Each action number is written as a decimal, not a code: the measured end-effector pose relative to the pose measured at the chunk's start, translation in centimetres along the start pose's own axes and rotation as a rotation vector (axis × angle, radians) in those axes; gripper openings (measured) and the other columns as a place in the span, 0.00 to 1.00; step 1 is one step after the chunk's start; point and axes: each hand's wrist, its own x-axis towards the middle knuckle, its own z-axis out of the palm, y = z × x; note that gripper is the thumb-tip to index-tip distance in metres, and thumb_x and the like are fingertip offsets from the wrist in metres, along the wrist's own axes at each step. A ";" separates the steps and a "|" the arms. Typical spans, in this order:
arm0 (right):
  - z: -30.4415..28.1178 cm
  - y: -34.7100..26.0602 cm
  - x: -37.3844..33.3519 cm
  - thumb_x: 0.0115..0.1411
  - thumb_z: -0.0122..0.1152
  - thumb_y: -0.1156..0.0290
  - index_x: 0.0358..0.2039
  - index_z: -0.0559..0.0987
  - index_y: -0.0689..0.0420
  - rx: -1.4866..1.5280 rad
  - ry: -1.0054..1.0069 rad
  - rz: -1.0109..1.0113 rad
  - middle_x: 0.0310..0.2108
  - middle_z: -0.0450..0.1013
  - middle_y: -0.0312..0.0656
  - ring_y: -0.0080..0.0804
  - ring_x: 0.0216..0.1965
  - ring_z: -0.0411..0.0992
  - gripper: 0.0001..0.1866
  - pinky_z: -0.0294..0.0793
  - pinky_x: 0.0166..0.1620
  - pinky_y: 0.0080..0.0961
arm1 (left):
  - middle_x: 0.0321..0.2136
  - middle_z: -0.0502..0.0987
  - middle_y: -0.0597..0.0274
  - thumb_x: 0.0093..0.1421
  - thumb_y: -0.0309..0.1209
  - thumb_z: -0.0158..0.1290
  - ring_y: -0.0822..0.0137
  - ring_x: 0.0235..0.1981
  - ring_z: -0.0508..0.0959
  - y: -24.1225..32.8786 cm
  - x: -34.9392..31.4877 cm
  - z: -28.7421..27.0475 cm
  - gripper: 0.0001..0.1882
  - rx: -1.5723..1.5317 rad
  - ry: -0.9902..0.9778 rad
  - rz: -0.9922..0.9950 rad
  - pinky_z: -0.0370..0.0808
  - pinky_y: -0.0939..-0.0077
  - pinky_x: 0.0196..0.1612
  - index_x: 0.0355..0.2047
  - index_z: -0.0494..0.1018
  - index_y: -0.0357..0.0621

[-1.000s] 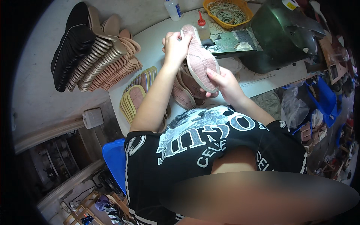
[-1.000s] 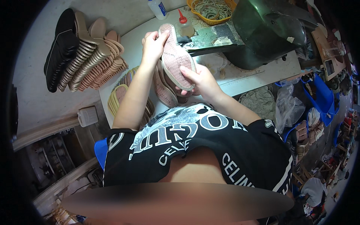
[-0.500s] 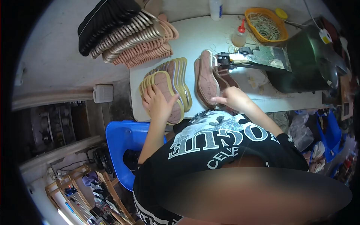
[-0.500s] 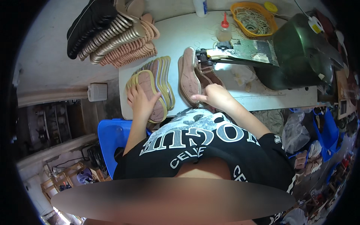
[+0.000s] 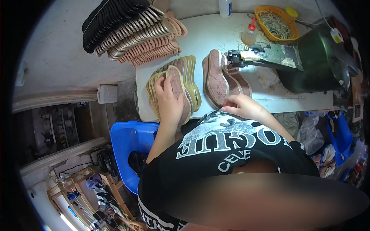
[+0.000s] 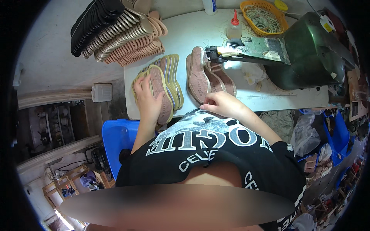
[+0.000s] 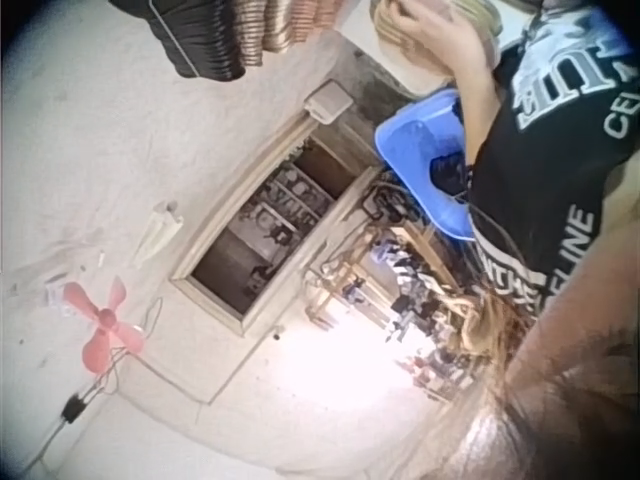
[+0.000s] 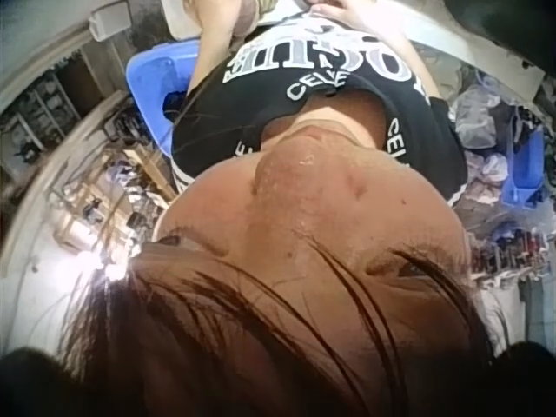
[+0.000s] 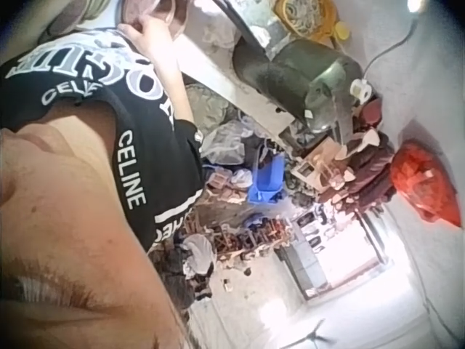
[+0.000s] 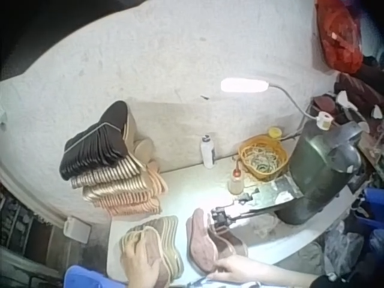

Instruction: The recorder is assembling shoe insoles by aligning and sticking layers together.

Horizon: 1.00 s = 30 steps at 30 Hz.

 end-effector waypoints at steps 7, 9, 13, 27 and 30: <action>-0.9 -2.2 0.9 0.57 0.63 0.61 0.44 0.74 0.59 0.510 0.101 -0.213 0.37 0.75 0.39 0.26 0.38 0.72 0.19 0.70 0.42 0.24 | 0.43 0.75 0.52 0.53 0.21 0.57 0.66 0.42 0.77 4.4 2.1 -1.7 0.30 -1.113 -0.296 -0.179 0.73 0.76 0.46 0.55 0.59 0.32; -0.7 -3.5 1.8 0.55 0.65 0.70 0.47 0.71 0.59 0.845 0.066 -0.223 0.39 0.73 0.34 0.19 0.41 0.69 0.20 0.69 0.47 0.20 | 0.42 0.75 0.52 0.56 0.24 0.56 0.68 0.41 0.77 6.0 2.7 -0.8 0.25 -1.083 -0.336 -0.096 0.73 0.77 0.46 0.53 0.61 0.32; -2.1 -4.7 1.5 0.57 0.62 0.73 0.42 0.73 0.60 0.939 0.272 -0.278 0.37 0.72 0.32 0.16 0.39 0.69 0.13 0.70 0.44 0.17 | 0.37 0.77 0.56 0.58 0.29 0.57 0.72 0.37 0.77 8.2 5.1 0.6 0.17 -1.231 -0.368 -0.044 0.74 0.79 0.42 0.44 0.67 0.34; -7.1 -1.3 0.2 0.57 0.64 0.64 0.31 0.79 0.61 1.008 0.081 -0.118 0.24 0.73 0.32 0.15 0.25 0.70 0.12 0.74 0.31 0.15 | 0.35 0.78 0.62 0.58 0.27 0.56 0.76 0.34 0.76 11.7 5.6 4.5 0.11 -1.511 -0.410 -0.015 0.73 0.81 0.41 0.40 0.71 0.37; -7.1 -0.8 0.2 0.58 0.61 0.65 0.24 0.81 0.59 0.730 0.242 -0.090 0.19 0.71 0.29 0.13 0.22 0.67 0.11 0.68 0.26 0.14 | 0.34 0.78 0.62 0.57 0.28 0.58 0.75 0.34 0.76 11.7 5.5 4.9 0.11 -1.367 -0.406 -0.003 0.72 0.81 0.40 0.39 0.72 0.37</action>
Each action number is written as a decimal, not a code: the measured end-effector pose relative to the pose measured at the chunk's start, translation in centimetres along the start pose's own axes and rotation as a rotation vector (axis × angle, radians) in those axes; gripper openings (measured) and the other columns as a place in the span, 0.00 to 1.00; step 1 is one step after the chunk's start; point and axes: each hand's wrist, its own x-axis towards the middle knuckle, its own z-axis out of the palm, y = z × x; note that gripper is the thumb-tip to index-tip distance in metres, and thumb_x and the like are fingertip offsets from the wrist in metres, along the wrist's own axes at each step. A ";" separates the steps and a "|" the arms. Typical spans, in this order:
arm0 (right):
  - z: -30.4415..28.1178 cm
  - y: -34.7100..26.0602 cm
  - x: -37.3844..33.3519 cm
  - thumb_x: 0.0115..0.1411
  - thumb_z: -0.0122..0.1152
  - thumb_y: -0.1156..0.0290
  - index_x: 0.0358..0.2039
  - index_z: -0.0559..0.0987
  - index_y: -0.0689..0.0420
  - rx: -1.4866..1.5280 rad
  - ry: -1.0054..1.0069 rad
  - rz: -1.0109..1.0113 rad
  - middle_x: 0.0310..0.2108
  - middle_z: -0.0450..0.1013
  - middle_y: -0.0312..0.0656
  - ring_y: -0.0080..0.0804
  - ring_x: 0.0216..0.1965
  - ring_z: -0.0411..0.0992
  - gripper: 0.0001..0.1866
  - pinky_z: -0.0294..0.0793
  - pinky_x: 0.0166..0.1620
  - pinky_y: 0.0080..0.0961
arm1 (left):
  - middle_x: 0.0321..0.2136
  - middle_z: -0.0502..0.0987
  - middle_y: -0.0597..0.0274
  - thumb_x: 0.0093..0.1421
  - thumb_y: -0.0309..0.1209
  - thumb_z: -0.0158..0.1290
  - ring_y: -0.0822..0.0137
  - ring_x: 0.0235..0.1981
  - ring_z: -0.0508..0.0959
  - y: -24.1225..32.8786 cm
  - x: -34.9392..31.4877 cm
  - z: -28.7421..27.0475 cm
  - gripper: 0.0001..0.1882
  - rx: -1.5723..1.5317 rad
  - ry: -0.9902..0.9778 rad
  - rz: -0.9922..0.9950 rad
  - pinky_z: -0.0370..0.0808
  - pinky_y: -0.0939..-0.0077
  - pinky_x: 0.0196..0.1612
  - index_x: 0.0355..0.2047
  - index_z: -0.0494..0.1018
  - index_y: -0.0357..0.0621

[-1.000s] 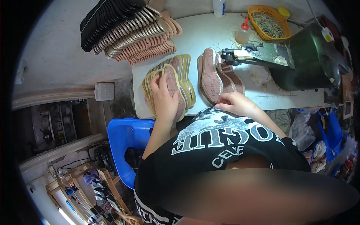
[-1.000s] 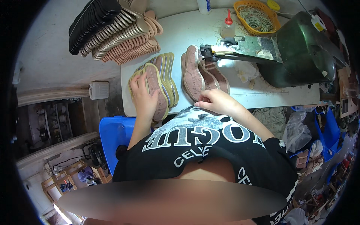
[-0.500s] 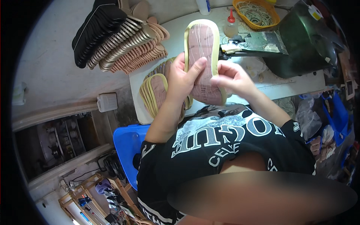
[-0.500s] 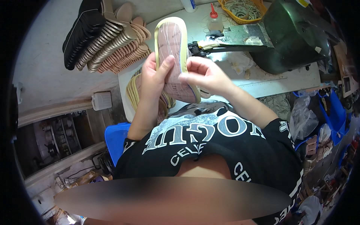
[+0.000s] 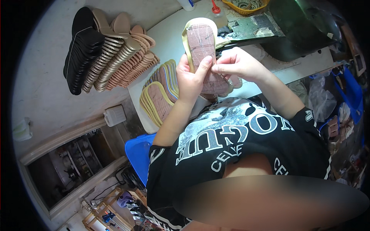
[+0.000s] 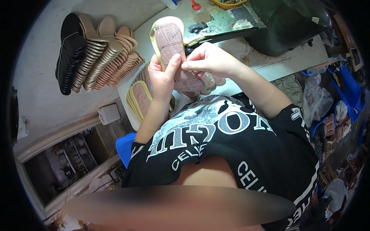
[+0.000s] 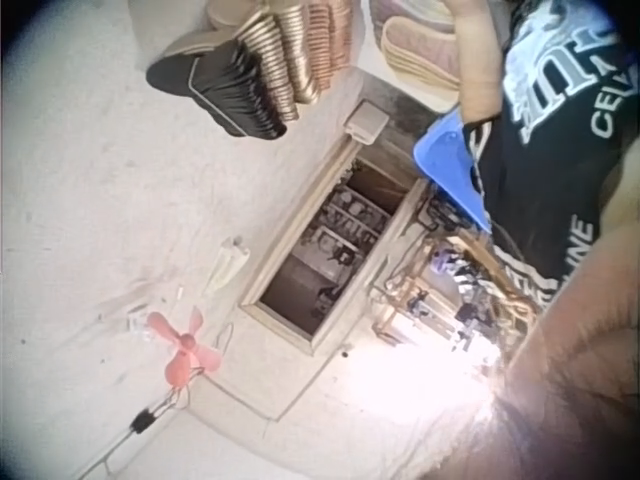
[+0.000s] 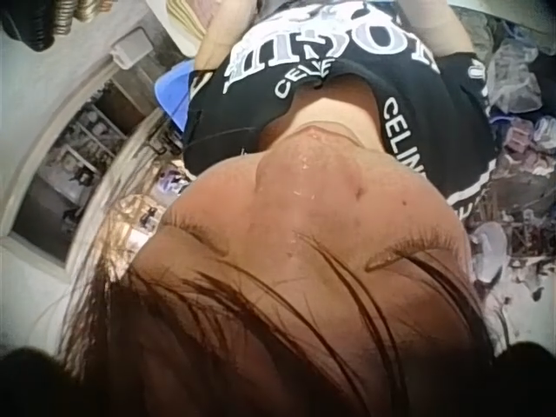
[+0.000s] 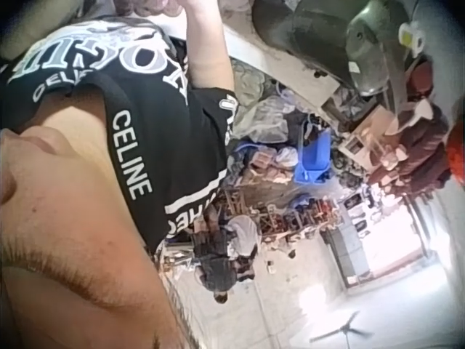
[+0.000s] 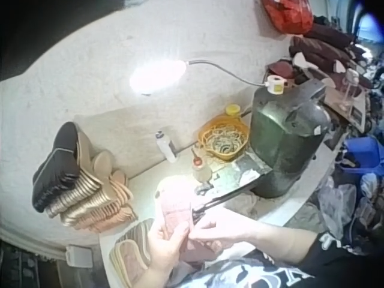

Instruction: The recorder is assembling shoe insoles by aligning and sticking layers together.

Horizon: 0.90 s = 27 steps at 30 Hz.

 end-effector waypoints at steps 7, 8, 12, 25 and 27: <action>0.0 -0.1 -0.8 0.58 0.61 0.64 0.30 0.81 0.63 -0.105 0.044 -0.016 0.23 0.74 0.32 0.13 0.23 0.67 0.13 0.68 0.28 0.15 | 0.35 0.77 0.59 0.53 0.30 0.61 0.71 0.35 0.77 -0.3 2.6 0.4 0.19 0.152 -0.057 -0.036 0.74 0.76 0.41 0.42 0.70 0.33; -0.2 0.4 -0.9 0.59 0.60 0.66 0.36 0.80 0.62 -0.010 0.010 -0.016 0.29 0.75 0.34 0.15 0.29 0.69 0.12 0.70 0.34 0.16 | 0.35 0.77 0.59 0.52 0.28 0.61 0.71 0.34 0.77 -0.7 3.6 0.4 0.18 0.040 0.005 -0.007 0.74 0.76 0.40 0.41 0.70 0.33; 0.6 2.3 -2.3 0.60 0.59 0.66 0.49 0.74 0.62 0.179 -0.016 0.011 0.40 0.75 0.35 0.17 0.38 0.71 0.19 0.71 0.45 0.19 | 0.35 0.77 0.57 0.51 0.25 0.60 0.66 0.34 0.77 -0.9 6.4 -0.1 0.18 -0.105 0.118 -0.094 0.74 0.74 0.41 0.42 0.71 0.33; -0.8 3.0 -3.0 0.59 0.61 0.67 0.47 0.75 0.66 0.365 0.204 -0.014 0.40 0.76 0.40 0.20 0.41 0.72 0.19 0.70 0.47 0.20 | 0.38 0.72 0.43 0.49 0.40 0.60 0.50 0.42 0.72 -6.7 10.6 0.3 0.22 0.400 0.126 -0.003 0.67 0.61 0.49 0.33 0.75 0.30; -0.4 3.2 -3.0 0.59 0.61 0.67 0.45 0.76 0.67 0.414 0.276 -0.071 0.40 0.76 0.42 0.22 0.39 0.74 0.18 0.74 0.43 0.20 | 0.39 0.72 0.43 0.49 0.42 0.60 0.49 0.43 0.71 -7.1 11.0 0.0 0.24 0.405 0.144 -0.009 0.65 0.60 0.49 0.33 0.74 0.30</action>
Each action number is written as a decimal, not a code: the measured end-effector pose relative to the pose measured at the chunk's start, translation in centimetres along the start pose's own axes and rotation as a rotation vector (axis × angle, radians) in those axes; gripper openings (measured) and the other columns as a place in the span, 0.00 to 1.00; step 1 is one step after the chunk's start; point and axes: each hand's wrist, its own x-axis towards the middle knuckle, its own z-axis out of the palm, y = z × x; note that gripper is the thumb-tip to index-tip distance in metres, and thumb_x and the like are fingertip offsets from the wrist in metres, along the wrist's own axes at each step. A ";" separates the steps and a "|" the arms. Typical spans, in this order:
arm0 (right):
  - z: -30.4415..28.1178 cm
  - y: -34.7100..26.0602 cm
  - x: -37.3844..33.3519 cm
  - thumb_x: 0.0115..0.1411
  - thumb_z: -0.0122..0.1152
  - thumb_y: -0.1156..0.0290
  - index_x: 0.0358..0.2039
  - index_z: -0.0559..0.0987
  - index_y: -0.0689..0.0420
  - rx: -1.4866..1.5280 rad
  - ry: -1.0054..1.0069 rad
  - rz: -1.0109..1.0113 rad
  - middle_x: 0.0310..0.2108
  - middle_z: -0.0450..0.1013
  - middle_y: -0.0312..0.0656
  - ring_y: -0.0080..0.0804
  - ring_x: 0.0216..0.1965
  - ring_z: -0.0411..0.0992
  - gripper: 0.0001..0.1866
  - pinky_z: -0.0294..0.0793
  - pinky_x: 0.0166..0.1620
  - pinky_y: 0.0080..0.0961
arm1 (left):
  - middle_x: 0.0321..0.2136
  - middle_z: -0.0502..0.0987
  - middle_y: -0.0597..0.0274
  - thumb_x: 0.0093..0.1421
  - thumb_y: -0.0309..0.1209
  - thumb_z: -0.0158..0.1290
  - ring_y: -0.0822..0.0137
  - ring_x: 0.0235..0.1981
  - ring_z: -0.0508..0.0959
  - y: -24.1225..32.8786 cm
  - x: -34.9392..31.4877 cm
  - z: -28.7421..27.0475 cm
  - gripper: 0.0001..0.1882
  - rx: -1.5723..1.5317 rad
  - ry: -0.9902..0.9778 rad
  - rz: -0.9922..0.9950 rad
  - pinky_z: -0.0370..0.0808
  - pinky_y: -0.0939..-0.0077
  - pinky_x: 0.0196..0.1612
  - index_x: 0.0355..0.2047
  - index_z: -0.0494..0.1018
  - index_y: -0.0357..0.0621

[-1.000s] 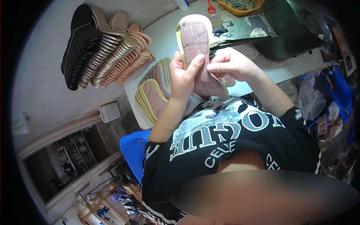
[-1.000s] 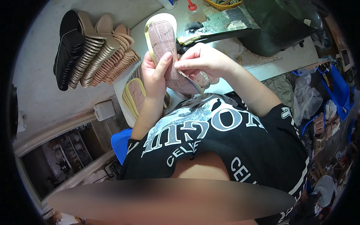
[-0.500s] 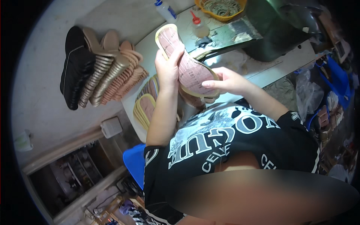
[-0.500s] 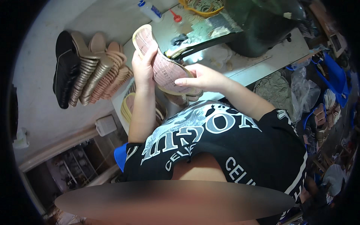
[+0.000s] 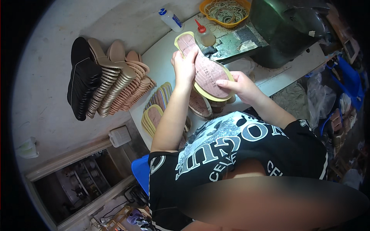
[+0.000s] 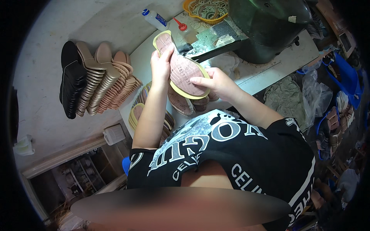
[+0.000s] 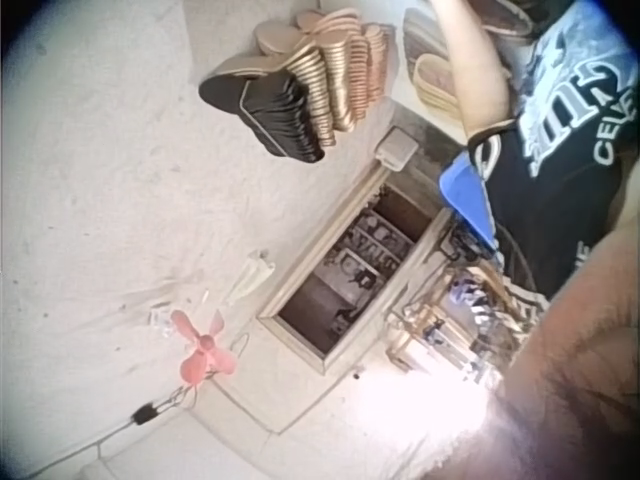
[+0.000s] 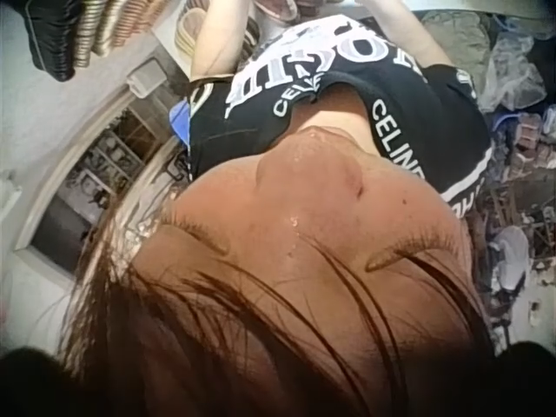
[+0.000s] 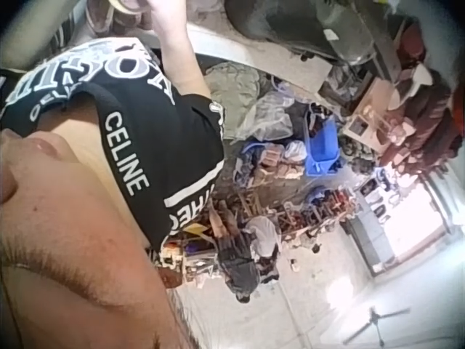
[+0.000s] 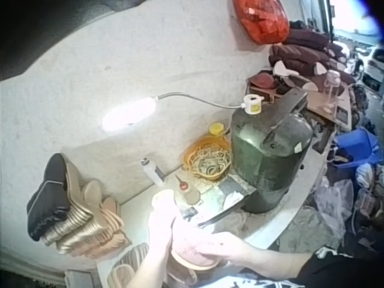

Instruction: The recorder is assembling shoe insoles by aligning and sticking layers together.

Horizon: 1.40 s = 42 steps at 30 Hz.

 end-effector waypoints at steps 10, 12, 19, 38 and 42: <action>2.8 1.0 -0.3 0.60 0.59 0.66 0.41 0.75 0.68 0.137 0.039 0.179 0.30 0.77 0.49 0.28 0.28 0.78 0.16 0.78 0.31 0.17 | 0.37 0.75 0.38 0.48 0.46 0.59 0.50 0.41 0.75 -1.2 2.9 -1.5 0.26 0.144 -0.094 -0.125 0.68 0.61 0.47 0.30 0.76 0.29; 3.1 1.4 0.2 0.61 0.57 0.66 0.39 0.76 0.67 0.166 0.085 0.158 0.30 0.77 0.48 0.29 0.27 0.78 0.15 0.78 0.32 0.19 | 0.41 0.73 0.36 0.50 0.48 0.58 0.48 0.47 0.72 -0.9 3.4 -1.8 0.29 0.200 -0.171 -0.218 0.66 0.60 0.52 0.35 0.75 0.28; 4.7 1.5 2.0 0.62 0.56 0.65 0.38 0.76 0.66 0.223 0.128 0.085 0.28 0.77 0.47 0.27 0.27 0.77 0.15 0.77 0.33 0.19 | 0.51 0.67 0.41 0.49 0.51 0.60 0.48 0.56 0.63 1.6 3.5 -1.7 0.34 0.301 0.090 0.275 0.58 0.59 0.60 0.48 0.71 0.36; 4.6 0.1 4.6 0.62 0.55 0.55 0.42 0.75 0.65 0.105 0.217 0.088 0.33 0.78 0.45 0.27 0.30 0.79 0.23 0.78 0.31 0.15 | 0.23 0.73 0.67 0.49 0.48 0.64 0.76 0.25 0.71 4.6 5.6 -6.4 0.24 0.343 -0.916 -0.169 0.69 0.81 0.28 0.32 0.72 0.39; 4.5 -0.2 4.4 0.61 0.56 0.53 0.41 0.76 0.65 0.099 0.236 0.073 0.33 0.78 0.45 0.27 0.30 0.79 0.24 0.78 0.31 0.15 | 0.22 0.73 0.65 0.49 0.47 0.64 0.76 0.24 0.71 5.5 3.6 -6.6 0.24 0.346 -0.822 -0.176 0.68 0.80 0.26 0.31 0.72 0.38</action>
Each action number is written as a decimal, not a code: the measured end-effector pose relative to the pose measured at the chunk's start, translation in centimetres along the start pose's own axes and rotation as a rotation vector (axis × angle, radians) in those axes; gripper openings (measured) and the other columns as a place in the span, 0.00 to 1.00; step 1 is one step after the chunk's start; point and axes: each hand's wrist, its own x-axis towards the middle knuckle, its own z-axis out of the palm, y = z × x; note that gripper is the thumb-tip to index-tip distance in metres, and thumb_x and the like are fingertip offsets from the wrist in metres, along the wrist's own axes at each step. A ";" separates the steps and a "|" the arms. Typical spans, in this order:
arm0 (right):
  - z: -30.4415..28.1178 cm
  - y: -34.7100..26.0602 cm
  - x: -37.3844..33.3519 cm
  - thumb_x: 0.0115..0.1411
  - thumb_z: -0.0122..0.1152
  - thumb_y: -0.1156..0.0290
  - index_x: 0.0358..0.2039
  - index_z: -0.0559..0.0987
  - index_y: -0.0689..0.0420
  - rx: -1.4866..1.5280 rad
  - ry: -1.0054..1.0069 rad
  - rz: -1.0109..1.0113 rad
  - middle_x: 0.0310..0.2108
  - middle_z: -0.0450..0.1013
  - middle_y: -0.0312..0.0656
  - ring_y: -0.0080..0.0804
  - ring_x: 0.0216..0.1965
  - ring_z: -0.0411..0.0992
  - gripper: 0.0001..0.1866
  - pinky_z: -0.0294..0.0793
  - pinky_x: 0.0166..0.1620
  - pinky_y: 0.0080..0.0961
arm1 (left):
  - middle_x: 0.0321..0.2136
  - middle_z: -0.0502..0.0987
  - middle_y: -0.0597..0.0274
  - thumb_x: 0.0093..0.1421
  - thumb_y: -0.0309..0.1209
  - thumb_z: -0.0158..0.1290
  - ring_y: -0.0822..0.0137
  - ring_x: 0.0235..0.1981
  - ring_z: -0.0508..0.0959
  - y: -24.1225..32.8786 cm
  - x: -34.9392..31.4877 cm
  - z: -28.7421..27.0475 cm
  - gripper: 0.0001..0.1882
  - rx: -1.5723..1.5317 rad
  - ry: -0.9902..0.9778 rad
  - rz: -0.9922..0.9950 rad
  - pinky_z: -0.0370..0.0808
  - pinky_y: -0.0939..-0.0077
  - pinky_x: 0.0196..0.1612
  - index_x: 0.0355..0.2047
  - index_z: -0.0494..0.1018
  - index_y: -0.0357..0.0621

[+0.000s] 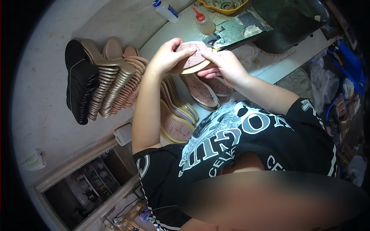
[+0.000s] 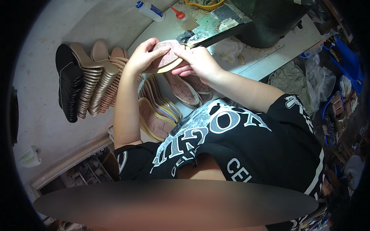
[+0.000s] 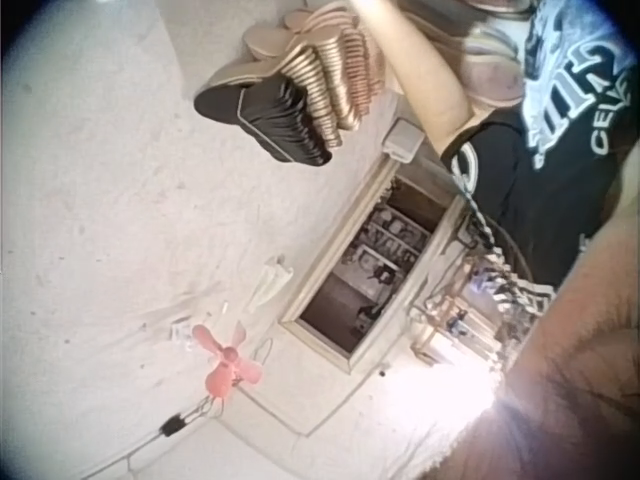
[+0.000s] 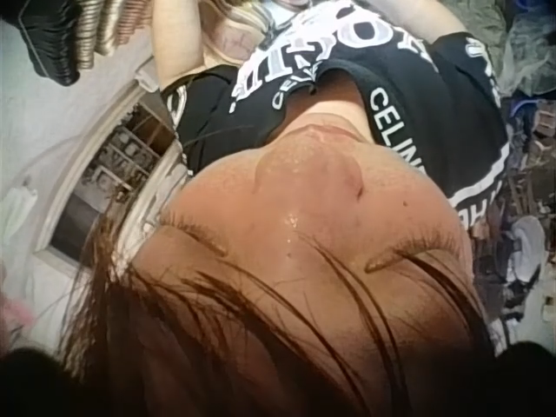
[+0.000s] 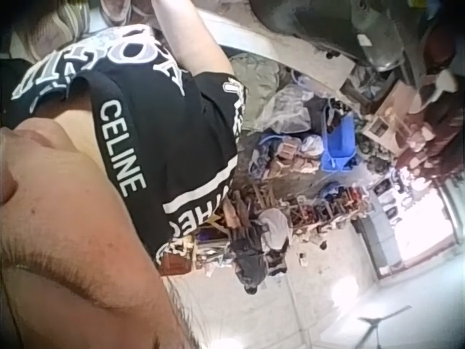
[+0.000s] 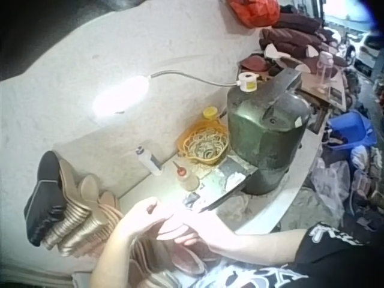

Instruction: The recorder is assembling shoe insoles by aligning and sticking layers together.

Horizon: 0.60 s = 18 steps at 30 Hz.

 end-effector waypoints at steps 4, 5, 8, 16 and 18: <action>0.0 -0.1 -0.2 0.61 0.57 0.54 0.40 0.76 0.63 -0.002 -0.003 -0.007 0.32 0.78 0.43 0.26 0.30 0.79 0.22 0.78 0.31 0.15 | 0.22 0.74 0.63 0.50 0.48 0.63 0.76 0.23 0.71 -0.4 -1.3 1.3 0.25 -0.020 0.114 -0.023 0.69 0.79 0.25 0.30 0.73 0.36; -0.2 -0.1 -0.1 0.61 0.57 0.54 0.40 0.77 0.63 -0.010 0.003 -0.017 0.31 0.78 0.42 0.25 0.28 0.78 0.21 0.77 0.31 0.15 | 0.22 0.74 0.63 0.50 0.48 0.63 0.75 0.23 0.71 -0.3 -1.4 1.5 0.25 -0.074 0.120 -0.013 0.69 0.79 0.25 0.29 0.73 0.35; -1.4 0.5 0.6 0.60 0.57 0.54 0.38 0.78 0.62 -0.037 -0.016 -0.056 0.30 0.78 0.41 0.24 0.28 0.77 0.21 0.77 0.32 0.17 | 0.20 0.75 0.67 0.54 0.46 0.61 0.78 0.20 0.71 0.7 -2.0 1.6 0.20 0.045 0.064 -0.184 0.69 0.83 0.23 0.27 0.73 0.40; -2.2 0.6 -2.3 0.57 0.61 0.53 0.37 0.79 0.61 -0.300 -0.156 -0.045 0.31 0.77 0.38 0.20 0.31 0.75 0.21 0.75 0.33 0.17 | 0.23 0.79 0.59 0.55 0.52 0.57 0.69 0.20 0.79 1.3 -3.3 4.1 0.25 -0.259 0.070 -0.294 0.77 0.75 0.24 0.29 0.76 0.38; -1.9 0.8 -3.5 0.59 0.60 0.57 0.44 0.76 0.58 -0.459 -0.176 0.037 0.36 0.76 0.37 0.19 0.35 0.73 0.20 0.73 0.32 0.16 | 0.21 0.79 0.57 0.55 0.53 0.56 0.69 0.18 0.78 2.0 -3.5 4.8 0.27 -0.282 0.081 -0.341 0.77 0.76 0.22 0.29 0.76 0.37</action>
